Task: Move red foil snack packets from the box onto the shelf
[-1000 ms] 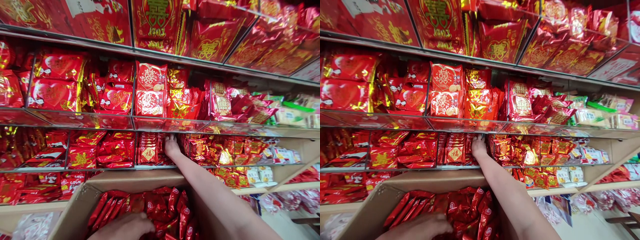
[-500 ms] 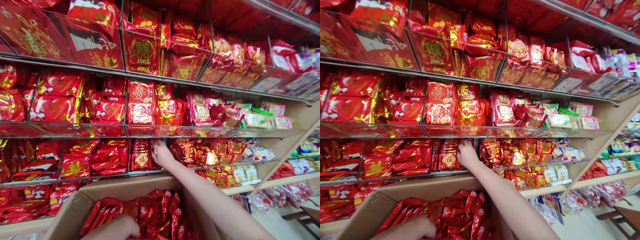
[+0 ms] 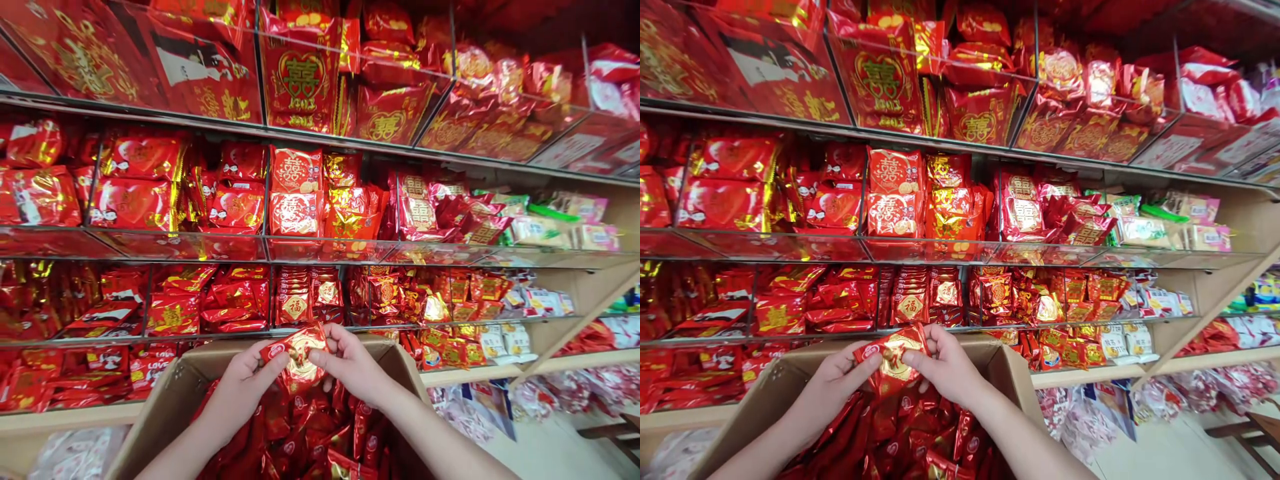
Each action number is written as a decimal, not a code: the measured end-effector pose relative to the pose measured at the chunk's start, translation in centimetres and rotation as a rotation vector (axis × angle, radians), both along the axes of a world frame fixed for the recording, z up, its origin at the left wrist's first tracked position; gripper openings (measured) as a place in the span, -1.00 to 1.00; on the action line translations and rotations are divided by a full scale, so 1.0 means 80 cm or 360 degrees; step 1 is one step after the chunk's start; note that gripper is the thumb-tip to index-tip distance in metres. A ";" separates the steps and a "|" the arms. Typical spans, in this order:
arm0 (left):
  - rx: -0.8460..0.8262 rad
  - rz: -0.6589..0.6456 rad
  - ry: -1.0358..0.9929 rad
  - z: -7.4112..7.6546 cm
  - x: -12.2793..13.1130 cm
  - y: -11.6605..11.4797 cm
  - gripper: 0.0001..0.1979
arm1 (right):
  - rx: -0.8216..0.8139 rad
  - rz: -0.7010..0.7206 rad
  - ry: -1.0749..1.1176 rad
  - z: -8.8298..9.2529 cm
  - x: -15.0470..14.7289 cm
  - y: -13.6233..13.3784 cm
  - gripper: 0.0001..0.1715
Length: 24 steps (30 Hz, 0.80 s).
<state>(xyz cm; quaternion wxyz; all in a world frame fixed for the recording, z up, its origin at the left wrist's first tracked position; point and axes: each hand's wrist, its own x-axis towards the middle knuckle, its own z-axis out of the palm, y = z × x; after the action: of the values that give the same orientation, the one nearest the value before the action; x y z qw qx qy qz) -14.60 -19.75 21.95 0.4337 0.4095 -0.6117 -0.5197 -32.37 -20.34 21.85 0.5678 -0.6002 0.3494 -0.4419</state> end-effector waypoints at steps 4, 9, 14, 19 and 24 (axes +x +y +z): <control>0.0061 -0.0055 0.0113 -0.003 -0.003 0.000 -0.73 | 0.0009 -0.0068 -0.0088 -0.001 0.001 0.003 -0.69; 0.0124 -0.0195 0.0026 -0.014 -0.007 0.000 -0.64 | -0.0054 -0.0123 -0.0071 -0.007 0.001 0.003 -0.69; 0.0017 -0.0054 -0.0186 -0.013 -0.009 -0.004 -0.65 | -0.0214 -0.0238 -0.0024 -0.004 -0.004 -0.001 -0.72; -0.0023 -0.0111 -0.0418 -0.017 -0.007 -0.003 -0.76 | -0.0365 -0.0707 -0.0080 0.014 -0.017 -0.053 -0.71; -0.0434 -0.0441 -0.1073 -0.037 -0.010 0.012 -0.87 | -0.0255 -0.0631 0.0877 0.012 -0.002 -0.131 -0.48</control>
<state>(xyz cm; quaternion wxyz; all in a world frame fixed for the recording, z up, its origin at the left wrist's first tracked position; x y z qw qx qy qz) -15.39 -18.75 18.96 0.1847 0.4093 -0.8329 -0.3235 -32.54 -30.81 22.84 0.3063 -0.6600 0.5636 -0.3909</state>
